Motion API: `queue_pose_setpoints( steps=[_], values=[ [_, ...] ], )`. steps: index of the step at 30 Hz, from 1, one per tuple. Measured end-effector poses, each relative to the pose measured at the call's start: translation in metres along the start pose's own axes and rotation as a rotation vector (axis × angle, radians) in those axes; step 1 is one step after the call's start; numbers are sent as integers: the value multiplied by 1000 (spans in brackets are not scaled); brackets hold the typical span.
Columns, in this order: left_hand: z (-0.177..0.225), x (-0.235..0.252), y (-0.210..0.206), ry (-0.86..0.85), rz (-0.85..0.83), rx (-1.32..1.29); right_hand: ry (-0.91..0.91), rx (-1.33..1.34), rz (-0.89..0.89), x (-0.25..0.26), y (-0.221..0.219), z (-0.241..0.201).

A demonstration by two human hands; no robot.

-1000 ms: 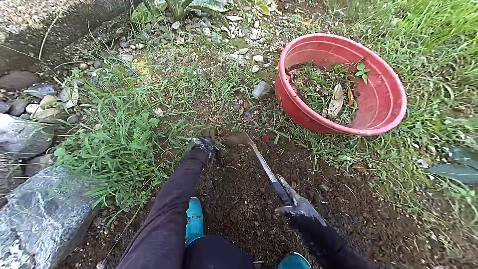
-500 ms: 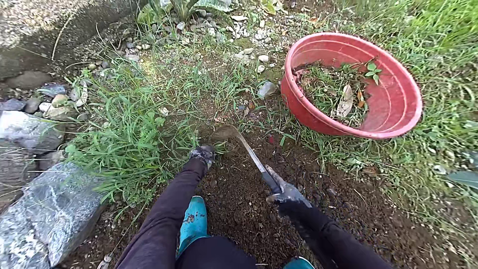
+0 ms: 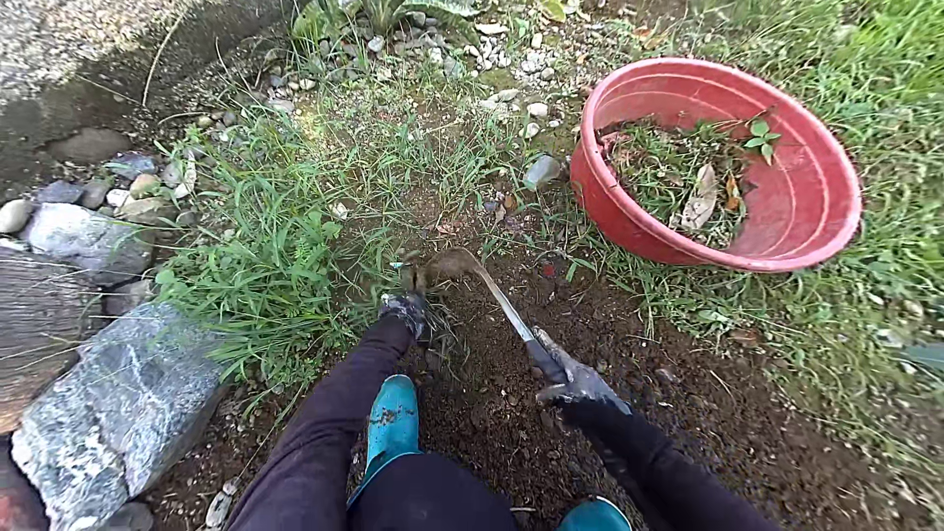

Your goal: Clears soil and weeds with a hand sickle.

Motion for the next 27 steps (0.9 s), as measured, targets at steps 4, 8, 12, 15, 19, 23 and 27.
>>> queue_pose_setpoints(
  steps=[4, 8, 12, 15, 19, 23, 27],
  values=[
    [-22, 3, -1, 140, -146, 22, 173, 189, 196, -19, 37, -52],
    [-17, -6, -11, 62, -204, 35, 175, 423, 261, -6, 18, -65],
    [-26, -19, -22, 8, -181, -31, -19, 21, -76, 8, -23, 5],
    [-26, -28, -26, 18, -209, -24, -9, 13, -41, -7, 1, 0],
    [-21, -33, -27, 14, -205, -45, 146, 250, 165, -18, 30, -46],
    [-22, -39, -27, -5, -209, -58, 33, 110, 66, -4, 2, -20],
    [-14, -79, -38, -176, -253, -124, -62, -115, -112, -22, 3, 24]
  ],
)
Point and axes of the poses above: each hand's wrist, its own x-axis towards the middle knuckle, its own y-axis out of the back of the hand, z = x × y, the point moved 8 cm from there along x, towards the middle knuckle, and after that the axes turned 1 degree about -y, right-handed, at the moved point
